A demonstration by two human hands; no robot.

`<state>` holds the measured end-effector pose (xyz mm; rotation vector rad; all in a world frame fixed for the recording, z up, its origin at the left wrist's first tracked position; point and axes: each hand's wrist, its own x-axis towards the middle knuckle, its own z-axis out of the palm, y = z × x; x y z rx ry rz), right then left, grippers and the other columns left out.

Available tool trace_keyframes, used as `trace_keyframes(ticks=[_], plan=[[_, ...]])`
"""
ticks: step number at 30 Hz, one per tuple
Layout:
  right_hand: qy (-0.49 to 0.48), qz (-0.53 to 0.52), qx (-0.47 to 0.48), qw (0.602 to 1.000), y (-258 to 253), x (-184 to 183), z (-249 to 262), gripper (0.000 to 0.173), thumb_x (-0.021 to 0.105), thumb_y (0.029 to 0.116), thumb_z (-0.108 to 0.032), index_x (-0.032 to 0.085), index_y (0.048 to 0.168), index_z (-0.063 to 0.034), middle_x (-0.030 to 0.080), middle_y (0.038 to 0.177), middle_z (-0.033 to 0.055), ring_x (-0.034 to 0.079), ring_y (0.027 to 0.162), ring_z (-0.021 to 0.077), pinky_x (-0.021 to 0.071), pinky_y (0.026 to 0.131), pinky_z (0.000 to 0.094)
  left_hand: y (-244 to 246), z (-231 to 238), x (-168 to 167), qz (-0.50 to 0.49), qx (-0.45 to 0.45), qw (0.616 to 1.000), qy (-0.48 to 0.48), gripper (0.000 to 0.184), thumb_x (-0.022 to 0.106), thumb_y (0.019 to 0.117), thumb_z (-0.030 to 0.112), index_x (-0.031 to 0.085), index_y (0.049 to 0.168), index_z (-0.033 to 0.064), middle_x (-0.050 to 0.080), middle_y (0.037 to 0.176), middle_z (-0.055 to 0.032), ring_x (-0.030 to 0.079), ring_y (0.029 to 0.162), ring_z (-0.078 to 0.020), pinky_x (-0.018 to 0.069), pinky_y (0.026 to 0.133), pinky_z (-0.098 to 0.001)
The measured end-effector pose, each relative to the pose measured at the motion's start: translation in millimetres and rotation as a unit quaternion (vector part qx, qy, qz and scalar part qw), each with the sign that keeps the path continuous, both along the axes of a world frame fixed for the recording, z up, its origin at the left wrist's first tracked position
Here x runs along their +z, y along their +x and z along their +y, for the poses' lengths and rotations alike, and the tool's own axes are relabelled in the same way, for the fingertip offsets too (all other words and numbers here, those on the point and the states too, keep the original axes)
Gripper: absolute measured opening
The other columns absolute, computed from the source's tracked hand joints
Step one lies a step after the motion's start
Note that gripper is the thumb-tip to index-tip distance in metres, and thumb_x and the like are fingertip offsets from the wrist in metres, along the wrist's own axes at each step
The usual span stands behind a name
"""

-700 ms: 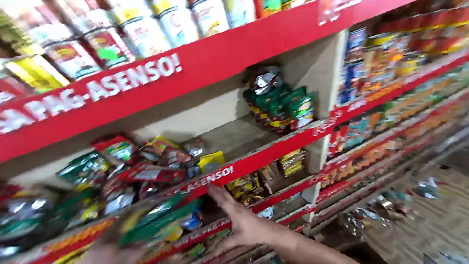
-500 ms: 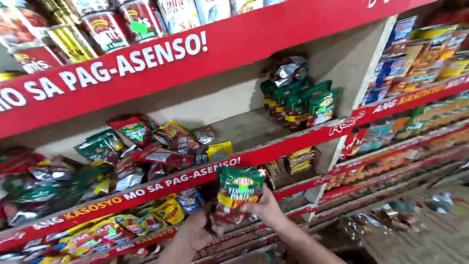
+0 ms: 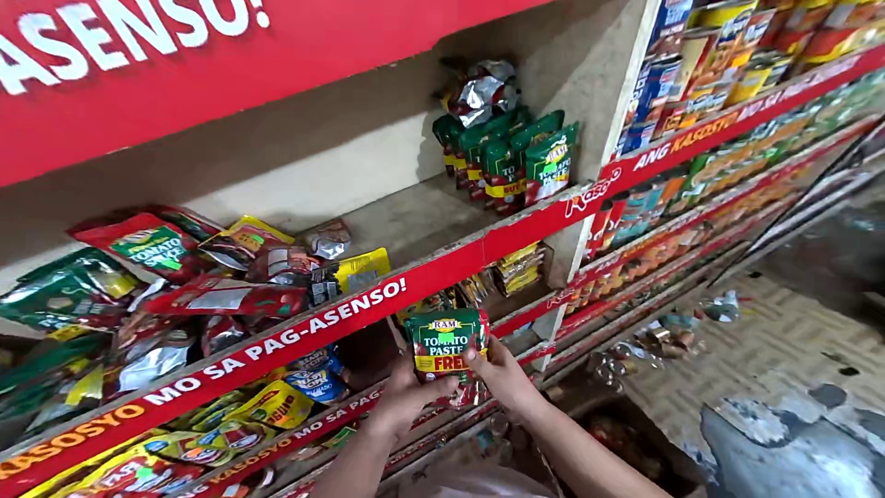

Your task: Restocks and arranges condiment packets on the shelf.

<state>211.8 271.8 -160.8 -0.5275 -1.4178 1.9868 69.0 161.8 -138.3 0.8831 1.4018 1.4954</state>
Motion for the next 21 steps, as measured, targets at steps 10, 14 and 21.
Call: trace_keyframes(ticks=[10, 14, 21], plan=[[0.024, -0.085, -0.017, 0.996, -6.9, 14.0, 6.7, 0.043, 0.032, 0.1133, -0.029, 0.058, 0.130, 0.0002, 0.073, 0.101, 0.0049, 0.072, 0.090, 0.0073, 0.0618, 0.084, 0.0277, -12.2, -6.2, 5.5, -0.077, 0.025, 0.992, -0.096, 0.047, 0.061, 0.0977, 0.013, 0.044, 0.140, 0.0022, 0.070, 0.110, -0.0083, 0.071, 0.096, -0.0154, 0.0615, 0.084, -0.0329], [-0.025, -0.123, 0.033, 0.992, 1.1, 33.7, 9.6, 0.052, 0.023, 0.1136, -0.038, 0.063, 0.115, -0.0055, 0.071, 0.083, 0.0003, 0.068, 0.069, 0.0069, 0.0572, 0.062, 0.0243, -18.4, -0.9, 16.1, -0.291, 0.052, 0.948, -0.122, 0.051, 0.033, 0.1088, 0.051, 0.061, 0.123, 0.0102, 0.074, 0.099, -0.0109, 0.074, 0.088, -0.0216, 0.0632, 0.075, -0.0381], [0.162, -0.128, 0.014, 0.978, 10.8, 26.4, 32.2, 0.027, 0.050, 0.1081, -0.023, 0.069, 0.106, -0.0038, 0.073, 0.077, -0.0028, 0.068, 0.064, 0.0051, 0.0568, 0.059, 0.0223, -24.3, -5.7, 22.0, -0.441, 0.065, 0.877, -0.180, 0.055, 0.040, 0.1044, 0.056, 0.065, 0.104, 0.0076, 0.070, 0.084, -0.0134, 0.071, 0.065, -0.0224, 0.0603, 0.052, -0.0334]])
